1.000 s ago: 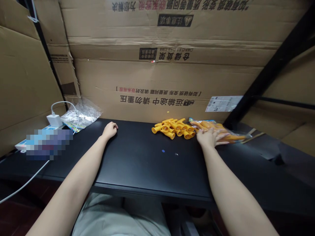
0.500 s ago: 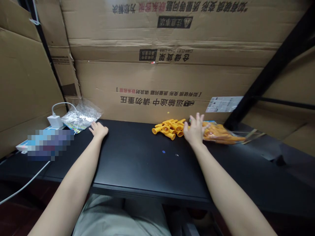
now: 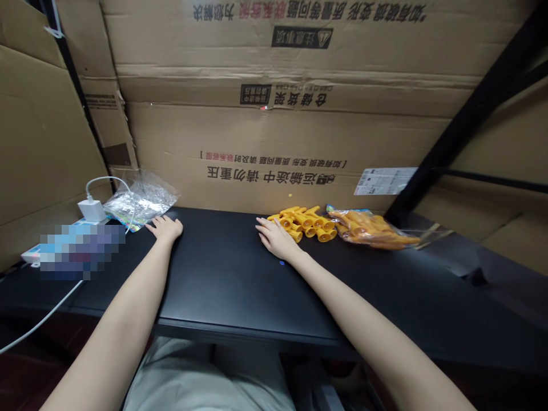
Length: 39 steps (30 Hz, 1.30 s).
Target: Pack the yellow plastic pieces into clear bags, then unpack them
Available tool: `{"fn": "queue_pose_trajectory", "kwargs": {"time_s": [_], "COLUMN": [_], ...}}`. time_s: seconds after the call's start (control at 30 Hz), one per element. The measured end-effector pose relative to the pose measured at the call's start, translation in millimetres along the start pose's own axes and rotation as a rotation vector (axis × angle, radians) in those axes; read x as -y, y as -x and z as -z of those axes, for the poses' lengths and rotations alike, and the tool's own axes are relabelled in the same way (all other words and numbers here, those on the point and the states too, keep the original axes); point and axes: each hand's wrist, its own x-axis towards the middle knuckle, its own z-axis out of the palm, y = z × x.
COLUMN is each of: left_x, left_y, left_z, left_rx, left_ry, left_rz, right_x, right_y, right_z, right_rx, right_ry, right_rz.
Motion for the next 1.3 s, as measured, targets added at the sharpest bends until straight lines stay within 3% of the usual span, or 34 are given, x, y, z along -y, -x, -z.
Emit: {"fn": "queue_pose_trajectory", "kwargs": {"time_s": [0.3, 0.47, 0.6, 0.73, 0.87, 1.03, 1.3], "left_x": [-17.5, -18.3, -17.0, -19.1, -27.9, -40.6, -34.8], "left_y": [14.8, 12.8, 15.2, 25.7, 38.8, 49.5, 42.7], "left_z": [-2.9, -1.9, 0.3, 6.7, 18.4, 27.5, 22.3], "left_rx": [0.032, 0.114, 0.082, 0.023, 0.067, 0.103, 0.061], "left_ry": [-0.059, -0.087, -0.103, -0.12, -0.131, -0.069, 0.0], "left_rz": [-0.131, -0.138, -0.163, -0.281, -0.439, -0.602, -0.592], "right_x": [2.9, 7.4, 9.6, 10.1, 10.8, 12.2, 12.7], "right_y": [-7.9, -21.2, -27.2, -26.0, -22.9, -21.9, -22.7], "right_z": [-3.3, -7.8, -9.7, -9.4, -9.1, -9.9, -10.3], "right_rx": [0.123, 0.152, 0.151, 0.119, 0.064, 0.011, 0.142], "right_ry": [-0.007, 0.009, 0.013, -0.001, 0.014, 0.083, 0.068], "right_rz": [-0.042, -0.076, -0.128, -0.134, -0.144, -0.255, -0.37]}}
